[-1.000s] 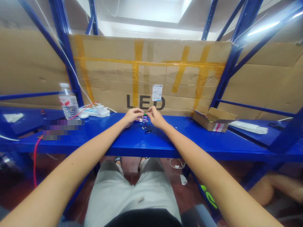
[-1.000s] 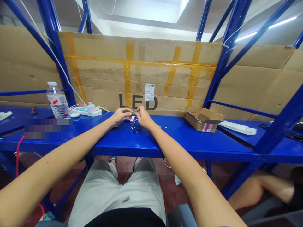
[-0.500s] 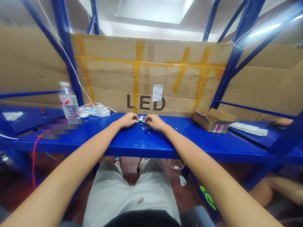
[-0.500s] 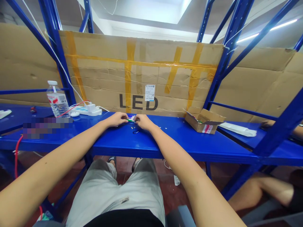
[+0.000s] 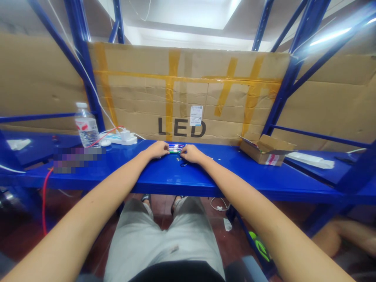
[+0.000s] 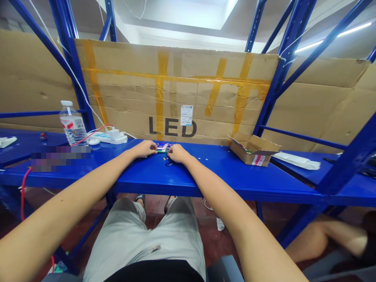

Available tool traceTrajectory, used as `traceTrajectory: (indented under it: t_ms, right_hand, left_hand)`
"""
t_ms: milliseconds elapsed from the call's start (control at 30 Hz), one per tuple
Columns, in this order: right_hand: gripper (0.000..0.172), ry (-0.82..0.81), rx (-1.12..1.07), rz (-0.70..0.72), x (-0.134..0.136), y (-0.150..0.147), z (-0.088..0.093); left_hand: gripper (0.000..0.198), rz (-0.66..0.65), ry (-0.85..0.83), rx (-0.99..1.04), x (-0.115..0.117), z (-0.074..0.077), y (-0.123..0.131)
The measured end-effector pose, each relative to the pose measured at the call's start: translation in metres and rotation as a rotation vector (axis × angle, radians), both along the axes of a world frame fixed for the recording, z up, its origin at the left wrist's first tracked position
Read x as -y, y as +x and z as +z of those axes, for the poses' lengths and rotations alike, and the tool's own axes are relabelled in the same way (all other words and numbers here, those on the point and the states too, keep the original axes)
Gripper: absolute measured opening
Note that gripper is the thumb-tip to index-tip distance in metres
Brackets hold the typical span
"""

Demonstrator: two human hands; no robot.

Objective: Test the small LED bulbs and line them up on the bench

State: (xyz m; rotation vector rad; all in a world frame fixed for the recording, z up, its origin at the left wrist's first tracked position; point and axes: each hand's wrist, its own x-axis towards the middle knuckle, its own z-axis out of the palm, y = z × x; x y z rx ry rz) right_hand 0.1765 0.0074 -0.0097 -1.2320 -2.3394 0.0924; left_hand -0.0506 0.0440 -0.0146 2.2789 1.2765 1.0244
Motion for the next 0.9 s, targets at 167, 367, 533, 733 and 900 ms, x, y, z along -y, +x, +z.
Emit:
traceTrajectory:
  t_ms: [167, 367, 533, 733, 900]
  right_hand:
    - [0.014, 0.014, 0.019, -0.058, -0.001, 0.001, -0.001]
    - [0.015, 0.011, -0.075, -0.081, 0.001, 0.006, 0.003]
    - [0.019, 0.052, -0.195, -0.087, 0.002, 0.013, 0.01]
    - [0.019, 0.045, -0.245, -0.047, 0.004, 0.016, 0.013]
    - [0.013, -0.028, -0.288, 0.063, 0.008, 0.013, 0.012]
  left_hand:
    - [0.018, 0.005, 0.055, 0.1, -0.002, -0.001, 0.004]
    - [0.019, 0.162, -0.016, -0.016, 0.008, 0.023, -0.013]
    - [0.027, -0.077, -0.439, -0.378, 0.029, 0.046, -0.032]
    - [0.024, -0.059, -0.364, -0.489, 0.031, 0.043, -0.027]
    - [0.022, -0.145, -0.082, -0.058, 0.031, 0.03, 0.004]
